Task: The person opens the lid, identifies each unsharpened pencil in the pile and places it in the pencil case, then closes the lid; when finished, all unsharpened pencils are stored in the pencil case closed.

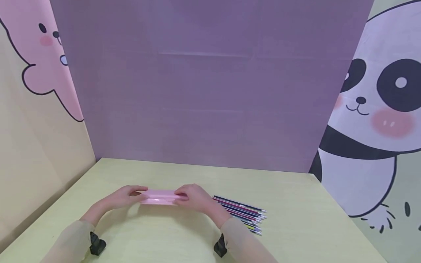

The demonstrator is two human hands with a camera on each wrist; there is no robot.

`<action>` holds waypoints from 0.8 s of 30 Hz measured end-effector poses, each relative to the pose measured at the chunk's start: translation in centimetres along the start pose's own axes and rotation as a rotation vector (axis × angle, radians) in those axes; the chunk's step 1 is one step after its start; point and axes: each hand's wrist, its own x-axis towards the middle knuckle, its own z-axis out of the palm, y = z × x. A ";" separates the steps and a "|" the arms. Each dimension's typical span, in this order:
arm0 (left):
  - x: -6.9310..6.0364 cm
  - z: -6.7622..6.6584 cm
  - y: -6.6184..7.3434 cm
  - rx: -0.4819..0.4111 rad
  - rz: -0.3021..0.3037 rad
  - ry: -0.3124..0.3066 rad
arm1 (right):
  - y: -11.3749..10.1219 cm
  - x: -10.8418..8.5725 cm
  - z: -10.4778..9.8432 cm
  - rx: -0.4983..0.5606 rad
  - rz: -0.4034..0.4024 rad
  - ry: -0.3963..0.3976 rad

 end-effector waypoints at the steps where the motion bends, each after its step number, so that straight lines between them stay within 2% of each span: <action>1: 0.0 0.0 0.0 0.006 0.005 0.000 | 0.0 0.1 0.0 -0.008 0.004 -0.003; 8: -0.1 0.1 0.2 -0.025 -0.014 -0.002 | -0.6 0.3 -0.3 -0.025 0.022 -0.021; 16: 0.0 0.0 0.2 -0.069 0.042 -0.038 | -0.6 0.3 -0.5 -0.042 0.008 -0.003; 24: 0.1 0.1 -0.1 -0.056 0.033 -0.027 | -0.2 0.1 -0.4 -0.011 0.001 0.033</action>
